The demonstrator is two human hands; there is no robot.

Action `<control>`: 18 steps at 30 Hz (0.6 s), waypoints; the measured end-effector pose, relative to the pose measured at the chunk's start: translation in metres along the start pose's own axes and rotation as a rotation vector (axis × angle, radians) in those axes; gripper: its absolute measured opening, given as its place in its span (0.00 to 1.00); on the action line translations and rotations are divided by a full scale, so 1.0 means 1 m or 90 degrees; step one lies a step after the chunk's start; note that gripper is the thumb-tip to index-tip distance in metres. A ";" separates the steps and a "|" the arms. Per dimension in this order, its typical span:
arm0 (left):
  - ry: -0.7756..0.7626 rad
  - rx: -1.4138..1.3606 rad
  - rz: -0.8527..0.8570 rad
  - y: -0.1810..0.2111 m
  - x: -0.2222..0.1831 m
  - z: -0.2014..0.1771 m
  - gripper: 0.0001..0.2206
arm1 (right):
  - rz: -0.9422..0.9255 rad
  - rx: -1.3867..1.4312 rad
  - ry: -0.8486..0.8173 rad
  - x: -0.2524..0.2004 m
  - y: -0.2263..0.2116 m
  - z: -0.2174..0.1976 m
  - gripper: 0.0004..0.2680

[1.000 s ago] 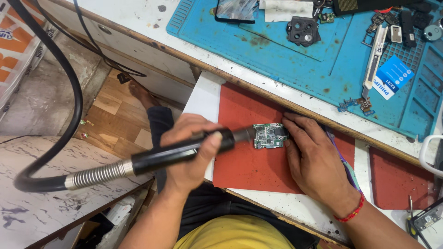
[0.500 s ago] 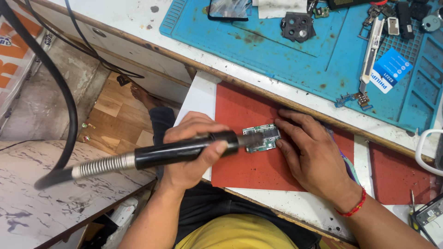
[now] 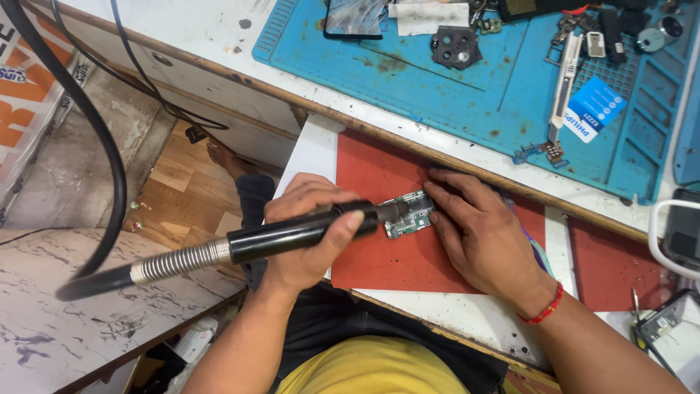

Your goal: The person uses a purple pen-like tool to clean or scrape a small green circuit board on a red mat. They then use a hot air gun to apply heat to the board, likely for soldering or component removal.

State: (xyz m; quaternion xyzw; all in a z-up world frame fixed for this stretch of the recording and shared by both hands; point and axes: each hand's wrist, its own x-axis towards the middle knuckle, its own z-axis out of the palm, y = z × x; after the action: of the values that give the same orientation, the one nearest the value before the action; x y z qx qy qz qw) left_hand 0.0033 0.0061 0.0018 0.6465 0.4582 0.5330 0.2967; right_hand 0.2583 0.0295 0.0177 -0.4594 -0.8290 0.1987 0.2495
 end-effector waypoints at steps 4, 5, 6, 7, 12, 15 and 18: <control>-0.014 -0.018 0.014 0.000 0.001 0.000 0.15 | -0.007 0.014 0.011 0.001 -0.002 -0.002 0.14; -0.045 -0.039 0.044 0.000 0.002 -0.001 0.15 | -0.008 0.012 0.011 0.002 -0.002 -0.002 0.14; -0.017 -0.023 0.023 0.000 0.001 -0.001 0.15 | -0.010 0.012 0.010 0.002 -0.002 -0.002 0.14; 0.011 -0.006 0.003 -0.001 0.001 -0.001 0.16 | -0.013 0.012 0.008 0.002 -0.002 -0.002 0.14; -0.023 -0.027 0.007 -0.002 0.002 0.000 0.16 | 0.004 0.003 -0.004 0.002 0.000 0.000 0.14; 0.021 0.007 -0.027 0.002 0.000 0.001 0.17 | -0.012 0.007 0.004 0.001 -0.001 -0.001 0.14; -0.011 -0.009 0.005 0.003 -0.003 -0.003 0.18 | -0.004 -0.003 -0.001 0.002 -0.001 -0.001 0.14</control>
State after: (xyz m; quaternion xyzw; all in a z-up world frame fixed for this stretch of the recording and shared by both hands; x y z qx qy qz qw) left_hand 0.0011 0.0020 0.0041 0.6511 0.4490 0.5317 0.3031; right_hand 0.2575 0.0305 0.0190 -0.4575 -0.8310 0.1966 0.2481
